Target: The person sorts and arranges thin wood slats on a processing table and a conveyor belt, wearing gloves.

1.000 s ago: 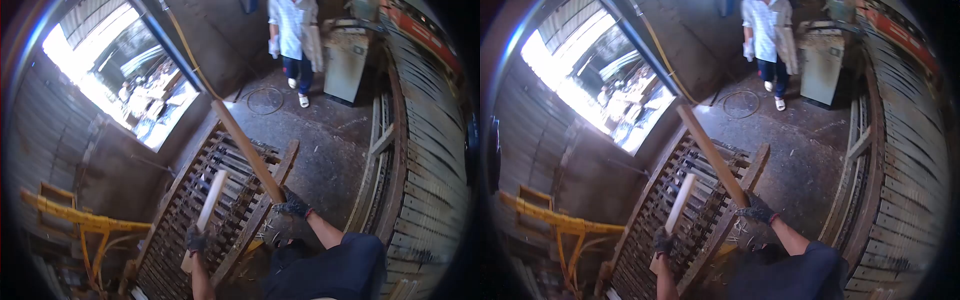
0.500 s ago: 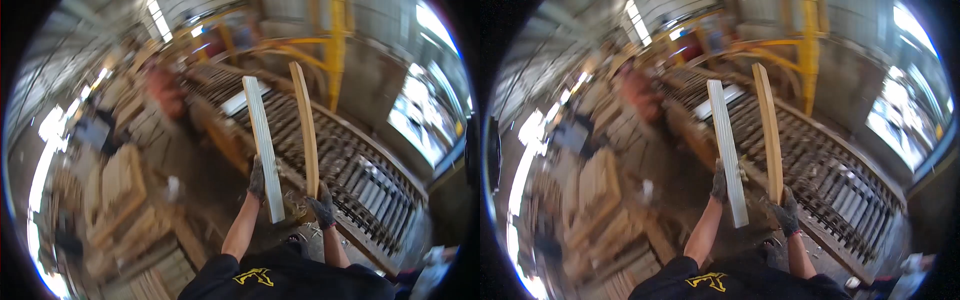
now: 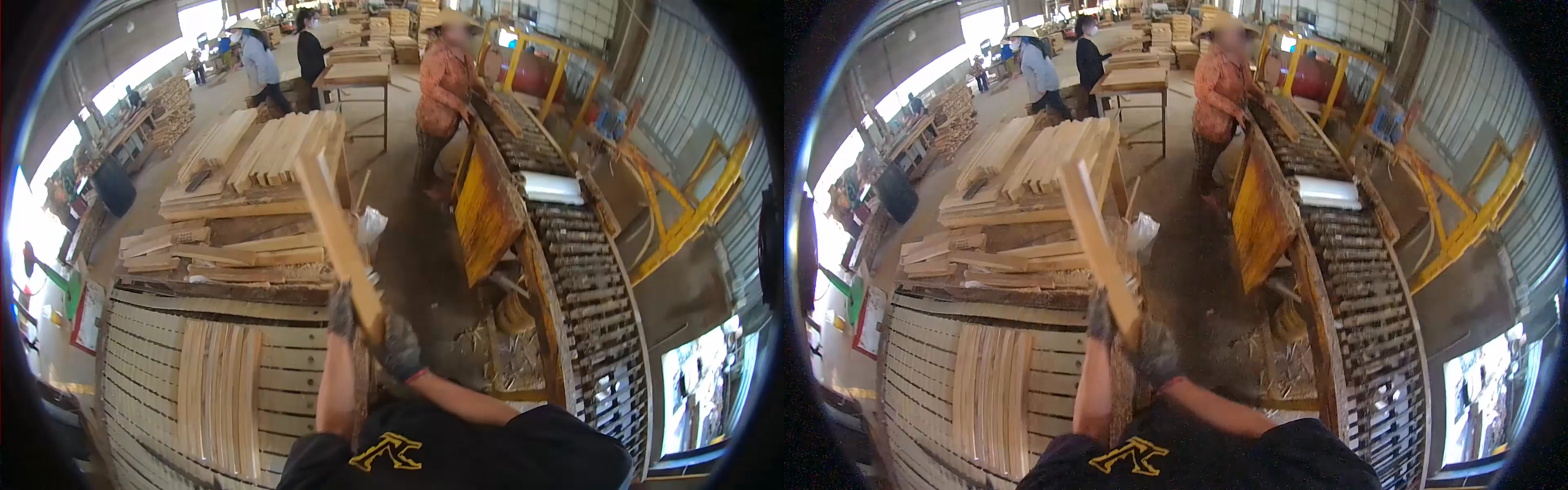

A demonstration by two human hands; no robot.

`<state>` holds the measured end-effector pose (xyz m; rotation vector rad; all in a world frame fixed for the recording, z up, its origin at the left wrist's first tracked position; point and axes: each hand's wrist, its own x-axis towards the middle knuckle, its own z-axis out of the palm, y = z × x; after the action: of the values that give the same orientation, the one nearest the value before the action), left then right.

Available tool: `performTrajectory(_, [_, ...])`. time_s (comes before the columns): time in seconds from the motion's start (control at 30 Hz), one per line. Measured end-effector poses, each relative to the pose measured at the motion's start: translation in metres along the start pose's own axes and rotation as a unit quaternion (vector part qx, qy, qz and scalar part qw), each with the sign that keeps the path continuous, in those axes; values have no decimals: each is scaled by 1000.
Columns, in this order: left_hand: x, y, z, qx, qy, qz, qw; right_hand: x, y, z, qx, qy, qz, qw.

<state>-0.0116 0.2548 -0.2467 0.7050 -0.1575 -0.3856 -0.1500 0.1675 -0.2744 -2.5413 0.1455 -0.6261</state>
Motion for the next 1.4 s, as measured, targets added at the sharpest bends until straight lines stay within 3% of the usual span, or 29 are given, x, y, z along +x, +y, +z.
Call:
performTrajectory(0.07, [-15, 29, -68, 132, 36, 53, 989, -16, -24, 24, -28, -15, -89, 996])
performTrajectory(0.1, [-19, 35, -113, 202, 42, 80, 975, -14, -31, 25, 45, -187, -66, 979])
performTrajectory(0.13, [-39, 54, -131, 266, 83, 43, 959, -11, -40, 24, 114, -355, -41, 927])
performTrajectory(0.17, [-62, 79, -130, 327, 124, 5, 937, -8, -48, 24, 103, -405, -63, 906])
performTrajectory(0.23, [-110, 139, -88, 449, 243, -177, 842, -9, -60, 27, 82, -504, -107, 853])
performTrajectory(0.33, [-189, 123, -168, 677, 302, -219, 635, -17, -49, 71, 80, -584, -102, 801])
performTrajectory(0.37, [-219, 114, -182, 736, 307, -221, 562, -27, -40, 94, 67, -552, -103, 824])
performTrajectory(0.43, [-277, 71, -230, 742, 359, -237, 514, -46, -25, 137, 47, -486, -98, 867])
performTrajectory(0.53, [-337, 32, -233, 752, 399, -211, 480, -37, -36, 161, 108, -397, -157, 898])
performTrajectory(0.63, [-384, 15, -231, 732, 454, -165, 481, -14, -52, 190, 69, -423, -100, 898])
performTrajectory(0.67, [-398, 16, -221, 737, 471, -151, 460, 6, -70, 189, 65, -503, -23, 861])
performTrajectory(0.7, [-413, 20, -206, 743, 486, -137, 440, 10, -71, 203, 72, -499, -41, 863])
performTrajectory(0.77, [-463, 17, -206, 628, 543, -275, 485, 14, -61, 240, 84, -492, -70, 864])
performTrajectory(0.8, [-480, 20, -210, 559, 564, -340, 504, 20, -51, 253, 157, -507, -116, 840])
performTrajectory(0.87, [-502, 24, -213, 467, 592, -427, 499, 28, -59, 260, 154, -557, -136, 805])
performTrajectory(0.9, [-501, 26, -213, 469, 606, -415, 490, 32, -64, 263, 152, -581, -146, 786])
performTrajectory(1.13, [-461, 31, -227, 530, 670, -284, 437, 20, -66, 277, 262, -522, -156, 797])
performTrajectory(1.23, [-450, 30, -236, 526, 691, -253, 427, 25, -69, 284, 219, -582, -126, 773])
performTrajectory(1.33, [-447, 30, -248, 510, 715, -222, 423, 37, -74, 274, 245, -582, -134, 764])
performTrajectory(1.4, [-452, 31, -257, 489, 736, -195, 425, 23, -61, 299, 221, -484, -189, 826])
